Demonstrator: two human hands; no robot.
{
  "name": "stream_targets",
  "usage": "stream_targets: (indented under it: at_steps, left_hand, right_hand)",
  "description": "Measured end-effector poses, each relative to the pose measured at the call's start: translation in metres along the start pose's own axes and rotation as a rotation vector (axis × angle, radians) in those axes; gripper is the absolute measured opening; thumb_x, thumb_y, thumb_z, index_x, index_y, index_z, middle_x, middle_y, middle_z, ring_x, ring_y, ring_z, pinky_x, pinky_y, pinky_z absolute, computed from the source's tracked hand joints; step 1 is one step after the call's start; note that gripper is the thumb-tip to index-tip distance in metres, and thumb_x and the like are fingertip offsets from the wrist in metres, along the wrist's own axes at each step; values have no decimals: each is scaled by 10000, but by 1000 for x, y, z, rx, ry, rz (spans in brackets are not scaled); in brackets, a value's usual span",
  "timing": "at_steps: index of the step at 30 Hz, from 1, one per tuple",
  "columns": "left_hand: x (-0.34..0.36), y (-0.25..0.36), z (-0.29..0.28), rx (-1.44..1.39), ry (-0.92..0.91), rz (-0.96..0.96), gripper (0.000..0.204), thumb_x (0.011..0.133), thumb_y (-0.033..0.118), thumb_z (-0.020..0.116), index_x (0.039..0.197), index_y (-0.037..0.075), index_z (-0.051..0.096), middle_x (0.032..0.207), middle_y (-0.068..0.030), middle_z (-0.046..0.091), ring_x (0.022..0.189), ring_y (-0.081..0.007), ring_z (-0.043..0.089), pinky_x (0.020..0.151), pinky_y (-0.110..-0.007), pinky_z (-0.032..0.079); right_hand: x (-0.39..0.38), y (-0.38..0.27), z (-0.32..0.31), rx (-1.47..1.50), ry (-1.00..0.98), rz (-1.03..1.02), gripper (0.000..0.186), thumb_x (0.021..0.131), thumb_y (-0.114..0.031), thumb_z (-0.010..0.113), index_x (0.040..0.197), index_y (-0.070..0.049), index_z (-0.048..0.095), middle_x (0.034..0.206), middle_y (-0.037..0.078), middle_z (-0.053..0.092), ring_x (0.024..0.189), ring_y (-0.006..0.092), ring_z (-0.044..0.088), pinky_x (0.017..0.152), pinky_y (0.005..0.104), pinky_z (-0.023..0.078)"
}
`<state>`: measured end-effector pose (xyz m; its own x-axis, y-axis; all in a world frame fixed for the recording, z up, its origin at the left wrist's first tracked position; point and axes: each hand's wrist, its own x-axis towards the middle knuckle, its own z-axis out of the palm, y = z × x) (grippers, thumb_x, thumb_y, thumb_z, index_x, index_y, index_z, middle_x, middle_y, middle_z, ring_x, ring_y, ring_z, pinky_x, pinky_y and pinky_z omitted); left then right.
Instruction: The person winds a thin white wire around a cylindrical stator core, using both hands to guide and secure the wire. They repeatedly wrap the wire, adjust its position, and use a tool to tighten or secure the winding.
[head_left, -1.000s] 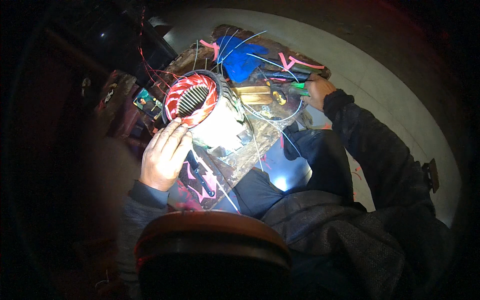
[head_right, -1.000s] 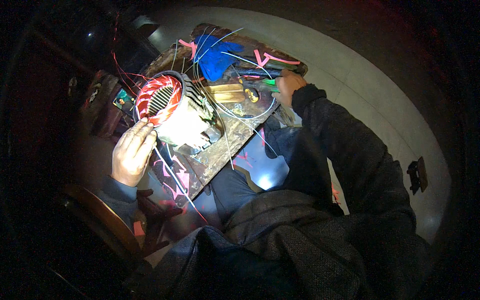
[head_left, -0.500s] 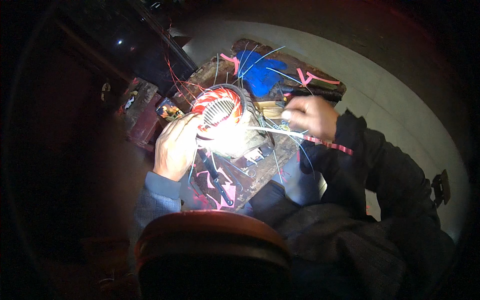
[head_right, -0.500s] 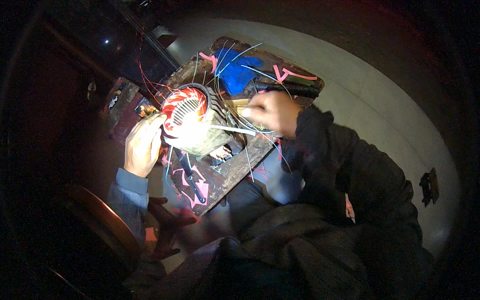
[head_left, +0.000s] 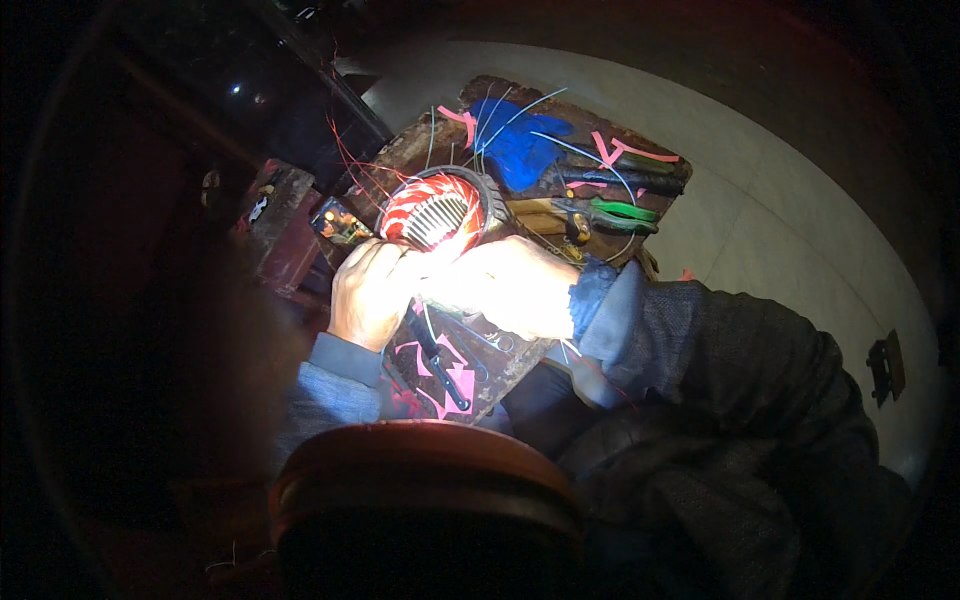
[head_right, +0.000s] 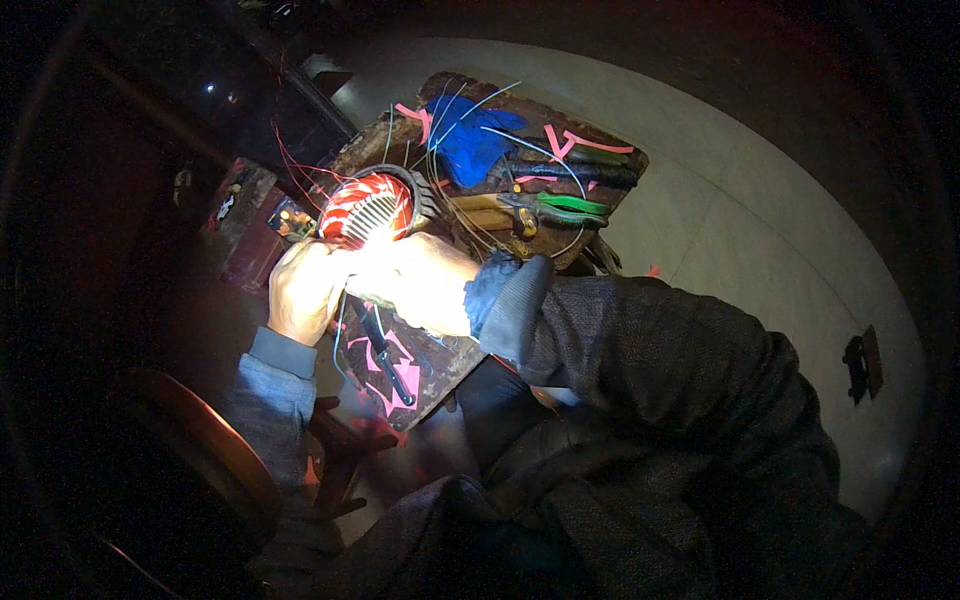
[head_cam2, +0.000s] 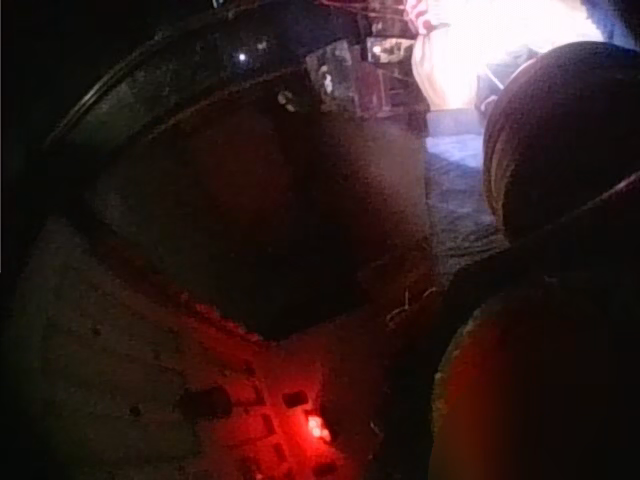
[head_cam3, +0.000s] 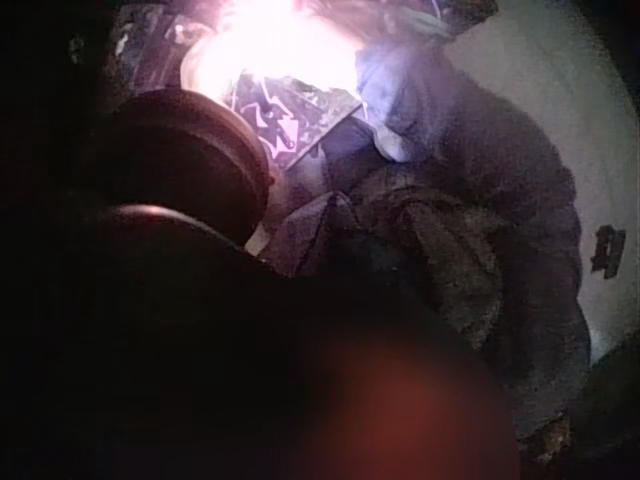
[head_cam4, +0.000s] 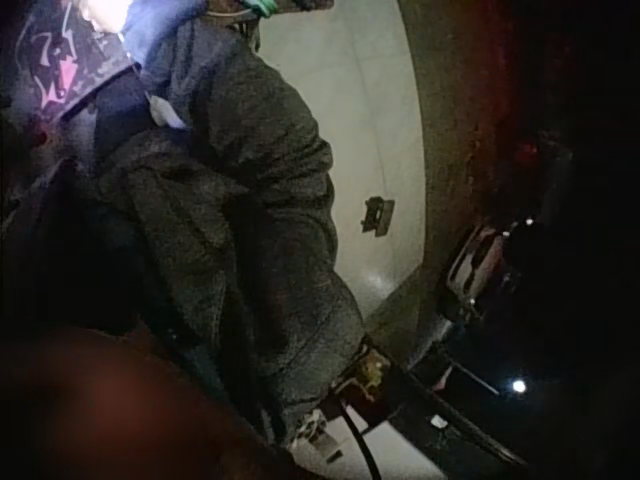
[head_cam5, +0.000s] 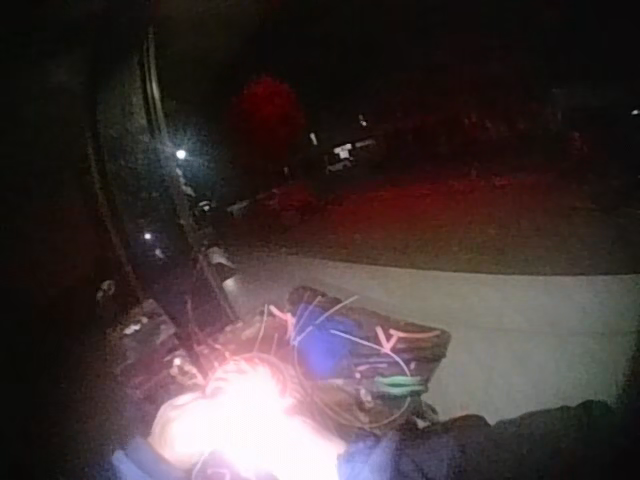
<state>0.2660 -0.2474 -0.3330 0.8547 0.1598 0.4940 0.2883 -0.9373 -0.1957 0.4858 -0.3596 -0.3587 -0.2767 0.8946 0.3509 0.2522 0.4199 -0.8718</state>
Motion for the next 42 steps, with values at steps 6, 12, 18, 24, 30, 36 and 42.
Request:
stream_targets:
  at_steps: [6,12,18,24,30,36,42]
  left_hand:
    - [1,8,14,3,158,-46,153,736,42,734,883,83,725,864,-100,644,845,-311,680,775,-423,566]
    - [0,6,16,42,144,-22,150,758,43,729,907,34,708,878,-125,654,871,-331,688,817,-437,573]
    - [0,9,15,84,113,-7,160,826,17,766,964,-11,690,935,-150,678,891,-341,689,879,-448,575]
    - [-2,17,10,117,104,-38,221,804,5,759,1010,10,678,923,-144,642,882,-354,663,820,-456,558]
    - [-2,21,4,83,69,-90,203,814,18,739,1002,13,663,906,-152,620,853,-365,637,790,-468,530]
    - [0,27,-2,54,44,-113,218,813,33,740,1013,-10,665,939,-180,635,912,-384,627,833,-477,518]
    - [6,35,4,83,30,-208,197,839,31,732,1022,-25,680,1003,-198,668,988,-394,639,917,-476,512]
  right_hand:
    - [-59,-10,-49,72,-123,310,304,1076,-153,514,1265,23,676,957,120,737,741,197,685,671,335,563]
    - [-120,-48,-99,-106,-108,416,277,1104,-166,488,1188,-11,701,688,22,610,550,87,548,545,265,449]
    - [-146,-64,-122,-70,-25,669,272,1117,-201,499,1173,-12,686,648,15,571,521,83,511,537,277,456]
    - [-182,-64,-144,-151,287,647,287,1103,-258,496,1137,-38,678,649,-20,502,515,75,469,510,261,422]
    - [-231,-31,-152,-77,609,798,296,1092,-266,513,1189,-46,686,758,-5,516,653,90,499,568,279,443]
    - [-259,32,-132,36,381,857,311,1053,-274,594,1218,-30,693,762,28,602,626,113,576,571,290,504]
    - [-247,114,-119,149,334,804,321,1040,-254,629,1226,2,681,796,49,627,621,120,582,564,280,495]
